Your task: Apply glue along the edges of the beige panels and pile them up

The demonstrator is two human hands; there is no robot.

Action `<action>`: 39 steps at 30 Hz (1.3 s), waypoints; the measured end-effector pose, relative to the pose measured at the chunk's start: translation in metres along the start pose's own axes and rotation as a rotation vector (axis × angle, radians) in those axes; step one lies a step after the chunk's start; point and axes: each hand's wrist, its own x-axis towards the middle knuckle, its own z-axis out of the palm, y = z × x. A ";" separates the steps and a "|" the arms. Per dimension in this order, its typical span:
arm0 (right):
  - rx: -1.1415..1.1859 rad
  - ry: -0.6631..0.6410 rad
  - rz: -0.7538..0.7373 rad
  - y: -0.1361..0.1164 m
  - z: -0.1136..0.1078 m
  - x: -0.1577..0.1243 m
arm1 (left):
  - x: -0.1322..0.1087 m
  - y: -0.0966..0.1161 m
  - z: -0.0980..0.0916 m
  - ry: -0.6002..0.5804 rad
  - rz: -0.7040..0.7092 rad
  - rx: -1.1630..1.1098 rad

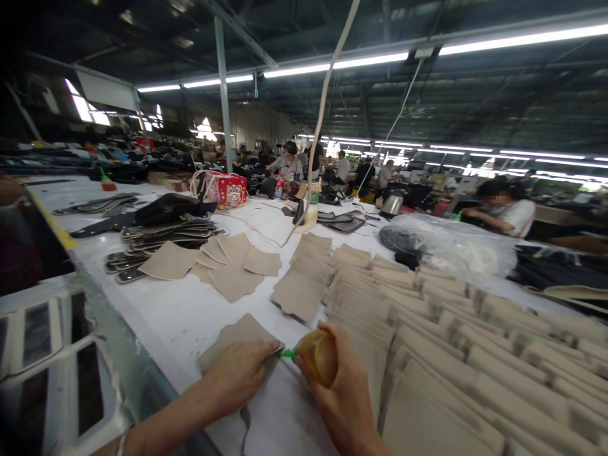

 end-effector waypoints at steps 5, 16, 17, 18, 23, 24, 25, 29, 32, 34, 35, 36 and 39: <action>-0.006 0.021 0.007 0.003 -0.001 0.000 | -0.002 0.001 0.002 -0.006 -0.015 0.034; 0.050 0.054 0.101 0.001 -0.002 0.002 | -0.002 0.000 0.005 -0.030 -0.014 0.058; 0.051 0.055 0.104 0.001 -0.002 0.001 | -0.002 -0.001 0.006 -0.028 -0.012 0.052; 0.060 0.049 0.114 0.001 -0.001 0.001 | -0.003 -0.002 0.006 -0.025 -0.008 0.046; 0.170 0.014 0.195 -0.001 -0.002 -0.001 | -0.004 -0.004 0.005 -0.016 0.002 -0.001; 0.173 0.028 0.202 -0.002 -0.002 -0.001 | -0.005 -0.004 0.004 -0.018 0.000 -0.009; 0.165 0.043 0.205 -0.002 -0.003 -0.001 | -0.005 -0.004 0.003 -0.019 -0.001 -0.013; 0.195 -0.042 0.203 -0.002 -0.002 -0.004 | -0.008 -0.005 0.002 -0.021 0.004 -0.027; 0.310 -0.120 0.228 0.001 -0.002 -0.007 | -0.010 -0.005 0.002 -0.025 -0.006 -0.032; 0.289 -0.079 0.254 0.002 -0.002 -0.008 | -0.012 -0.005 0.001 -0.021 -0.010 -0.031; 0.263 -0.054 0.258 0.002 -0.003 -0.009 | -0.012 -0.004 0.001 -0.019 -0.009 -0.034; 0.243 -0.045 0.255 0.002 -0.003 -0.010 | -0.013 -0.004 0.001 -0.017 -0.007 -0.038; 0.300 -0.134 0.236 -0.001 -0.004 -0.012 | -0.013 -0.004 0.001 -0.025 -0.009 -0.044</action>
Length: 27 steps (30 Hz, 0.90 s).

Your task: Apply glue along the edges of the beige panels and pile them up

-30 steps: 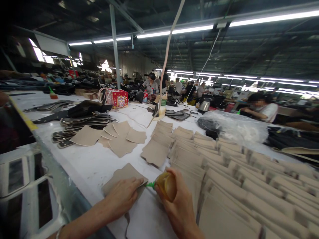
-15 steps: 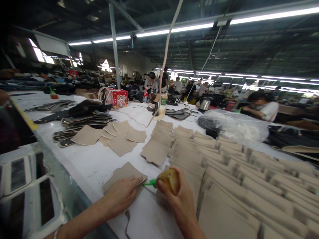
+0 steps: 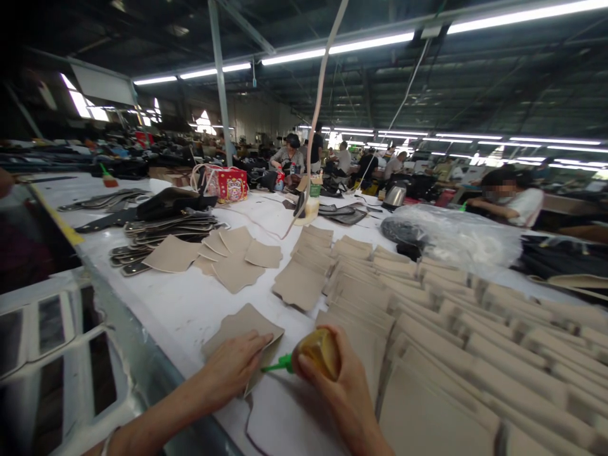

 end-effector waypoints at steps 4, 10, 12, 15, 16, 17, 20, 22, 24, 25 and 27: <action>0.029 -0.022 0.014 -0.001 0.000 -0.002 | -0.001 -0.002 0.002 -0.005 -0.002 0.008; 0.035 -0.124 0.021 0.000 -0.003 -0.009 | -0.001 -0.002 0.004 0.003 -0.006 0.015; 0.036 -0.106 0.032 -0.001 -0.003 -0.011 | -0.001 -0.001 0.004 0.005 -0.014 0.015; 0.005 -0.018 0.027 -0.001 -0.001 -0.014 | -0.002 0.000 0.004 0.009 -0.017 0.006; 0.026 -0.041 0.036 0.000 0.000 -0.014 | -0.002 0.000 0.004 0.007 -0.017 0.005; 0.061 -0.082 0.049 0.001 0.000 -0.015 | -0.003 0.000 0.004 0.004 -0.019 0.006; 0.120 -0.141 0.068 0.004 0.002 -0.017 | -0.004 0.001 0.003 -0.007 -0.027 0.012; 0.065 -0.080 0.042 0.005 0.002 -0.018 | -0.005 0.001 0.002 -0.003 -0.028 0.016; 0.037 -0.068 0.030 0.004 0.002 -0.018 | -0.005 0.002 0.002 -0.001 -0.034 0.012; 0.048 -0.091 0.037 0.004 0.001 -0.019 | -0.005 0.003 0.001 -0.006 -0.038 0.007; 0.107 -0.157 0.067 0.003 0.000 -0.019 | -0.005 0.003 0.001 -0.019 -0.050 -0.002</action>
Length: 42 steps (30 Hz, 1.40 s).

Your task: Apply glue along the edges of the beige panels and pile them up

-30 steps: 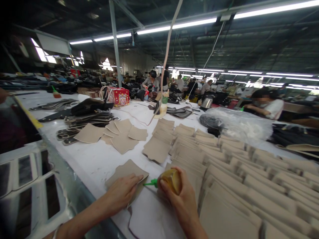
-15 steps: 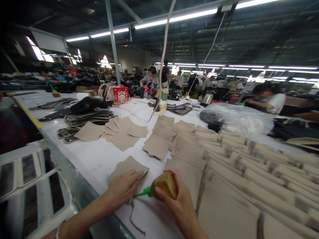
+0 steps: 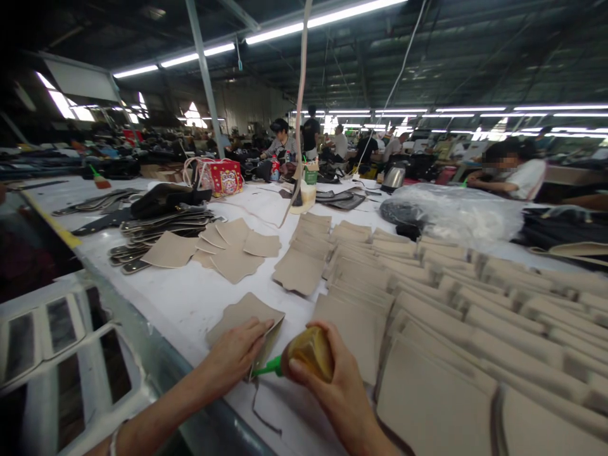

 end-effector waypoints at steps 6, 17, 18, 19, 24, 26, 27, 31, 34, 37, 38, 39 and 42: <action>-0.037 0.082 -0.028 -0.002 -0.003 0.001 | 0.000 -0.002 0.002 0.028 0.025 -0.033; -0.034 0.038 -0.055 -0.001 -0.006 0.001 | 0.000 -0.001 0.004 0.020 0.014 -0.008; -0.011 0.026 -0.047 -0.001 -0.005 0.000 | 0.000 -0.001 0.004 0.022 0.014 -0.008; 0.016 0.007 -0.035 -0.001 -0.004 -0.001 | 0.000 -0.001 0.005 0.024 0.013 -0.005; -0.012 -0.017 -0.028 0.000 -0.007 0.003 | 0.001 0.000 0.005 0.022 0.025 0.024; -0.092 0.028 -0.076 0.000 -0.012 0.008 | 0.002 -0.001 0.005 0.020 0.029 0.035; -0.128 0.056 -0.100 0.000 -0.014 0.011 | 0.002 -0.001 0.006 0.019 0.030 0.042; -0.210 0.118 -0.179 -0.001 -0.017 0.019 | 0.005 -0.002 0.007 0.010 0.037 0.055; -0.206 0.044 -0.222 -0.001 -0.017 0.018 | 0.005 -0.002 0.007 0.015 0.037 0.041; -0.194 0.013 -0.225 -0.001 -0.018 0.018 | 0.004 -0.002 0.006 0.007 0.029 0.048; -0.203 0.033 -0.227 -0.001 -0.018 0.019 | 0.004 -0.002 0.006 0.003 0.026 0.052; -0.217 0.058 -0.235 -0.001 -0.019 0.020 | 0.004 -0.002 0.006 0.002 0.027 0.051; -0.250 0.093 -0.276 -0.001 -0.021 0.024 | 0.005 -0.003 0.007 0.005 0.037 0.037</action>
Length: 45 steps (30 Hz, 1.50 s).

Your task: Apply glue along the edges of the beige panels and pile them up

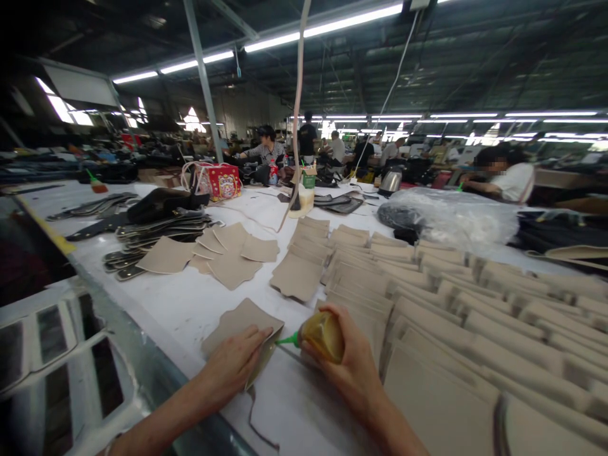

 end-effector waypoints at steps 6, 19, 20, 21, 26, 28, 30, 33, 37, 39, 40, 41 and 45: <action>0.004 -0.052 -0.057 0.007 -0.001 0.004 | 0.001 -0.002 0.003 0.003 0.000 -0.012; -0.077 0.015 -0.083 0.012 -0.005 0.007 | 0.004 -0.003 0.005 0.004 0.004 -0.006; -0.086 0.028 -0.076 0.012 -0.004 0.007 | 0.004 -0.003 0.004 0.002 0.005 -0.014; -0.080 0.025 -0.067 0.011 -0.004 0.007 | 0.004 -0.003 0.004 0.000 0.002 -0.020; -0.007 -0.039 -0.040 0.008 0.000 0.007 | 0.003 -0.003 0.003 -0.007 -0.003 -0.024; -0.062 0.024 -0.045 0.009 0.001 0.009 | 0.003 -0.002 0.003 -0.002 0.002 -0.031; -0.117 0.076 -0.062 0.011 0.001 0.012 | 0.003 -0.002 0.002 -0.001 0.004 -0.042; -0.155 0.072 -0.099 0.011 0.001 0.012 | 0.003 -0.001 0.000 -0.013 0.001 -0.046; -0.062 0.029 0.029 0.004 0.008 -0.002 | 0.001 -0.001 -0.002 -0.014 -0.001 -0.049; 0.037 -0.002 0.141 -0.001 0.014 -0.014 | 0.000 -0.002 -0.002 -0.011 -0.007 -0.063; 0.090 -0.021 0.189 -0.004 0.017 -0.020 | 0.000 -0.003 -0.002 -0.009 -0.010 -0.077; 0.138 -0.037 0.234 -0.006 0.019 -0.025 | 0.000 -0.003 -0.001 -0.005 -0.011 -0.094; 0.278 0.005 0.340 -0.011 0.022 -0.032 | 0.000 -0.005 -0.002 0.019 -0.007 -0.160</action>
